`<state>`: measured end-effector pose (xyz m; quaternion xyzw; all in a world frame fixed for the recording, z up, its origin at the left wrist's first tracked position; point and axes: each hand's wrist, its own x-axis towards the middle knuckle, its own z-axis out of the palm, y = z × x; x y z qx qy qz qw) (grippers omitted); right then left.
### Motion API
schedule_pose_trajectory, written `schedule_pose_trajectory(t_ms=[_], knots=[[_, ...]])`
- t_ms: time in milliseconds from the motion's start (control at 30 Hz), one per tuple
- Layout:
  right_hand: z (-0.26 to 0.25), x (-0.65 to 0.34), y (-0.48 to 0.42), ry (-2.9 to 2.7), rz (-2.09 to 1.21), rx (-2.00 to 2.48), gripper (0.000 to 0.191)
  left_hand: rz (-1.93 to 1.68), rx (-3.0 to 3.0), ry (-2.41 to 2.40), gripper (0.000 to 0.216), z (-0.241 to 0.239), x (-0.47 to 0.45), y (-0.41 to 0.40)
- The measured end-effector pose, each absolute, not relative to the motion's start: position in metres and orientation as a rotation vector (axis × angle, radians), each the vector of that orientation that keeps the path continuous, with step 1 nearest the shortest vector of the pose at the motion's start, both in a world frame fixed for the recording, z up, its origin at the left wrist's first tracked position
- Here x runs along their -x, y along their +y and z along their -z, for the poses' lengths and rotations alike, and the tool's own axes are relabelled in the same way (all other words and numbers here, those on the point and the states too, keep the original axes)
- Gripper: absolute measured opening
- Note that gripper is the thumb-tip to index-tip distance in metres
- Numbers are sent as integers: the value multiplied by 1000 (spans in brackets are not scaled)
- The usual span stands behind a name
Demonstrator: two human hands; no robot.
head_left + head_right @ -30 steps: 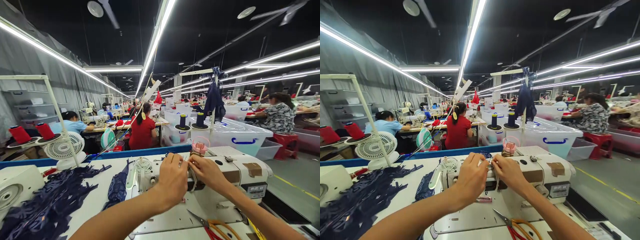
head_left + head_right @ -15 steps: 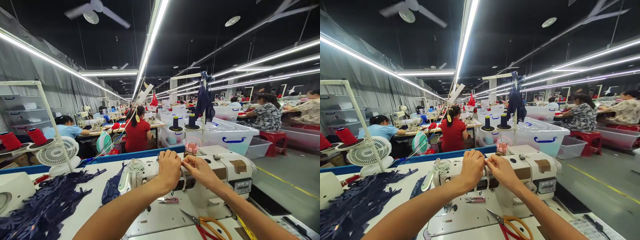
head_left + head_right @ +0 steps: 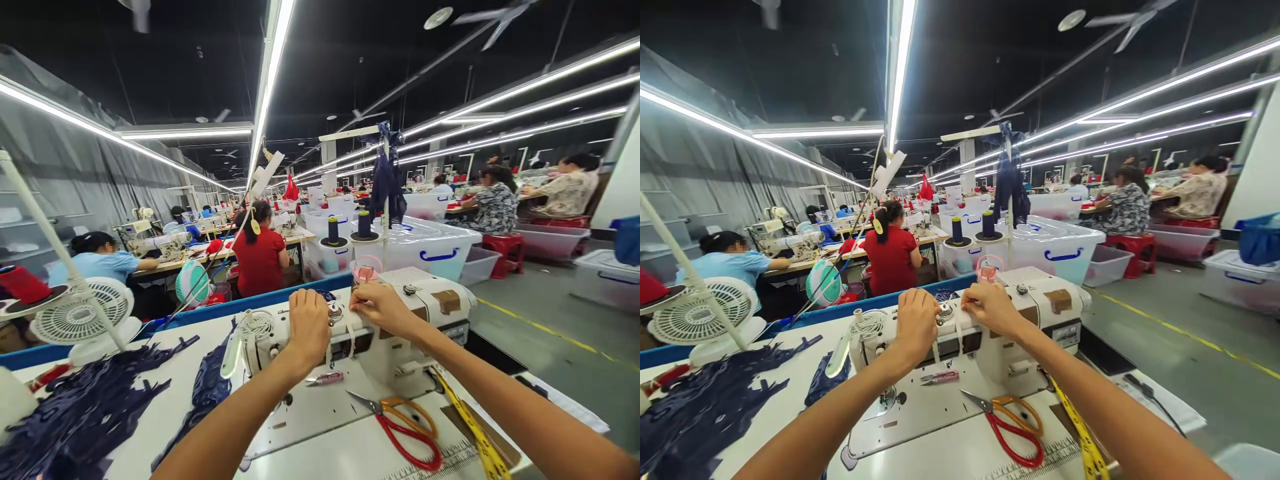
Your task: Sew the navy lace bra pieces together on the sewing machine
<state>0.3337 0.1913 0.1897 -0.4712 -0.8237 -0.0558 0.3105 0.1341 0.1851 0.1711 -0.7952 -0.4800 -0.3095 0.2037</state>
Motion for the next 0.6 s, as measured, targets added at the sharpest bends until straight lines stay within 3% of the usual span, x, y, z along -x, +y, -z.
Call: schedule_pose_trajectory(t_ms=[367,600], knots=[[-216,-291,206,-2226,156,1305,15,979,2179,-1313,5,-172,-131,179],[-218,-273,180,-2338,171,1214,19,1217,2223,-1060,14,-161,-105,128]])
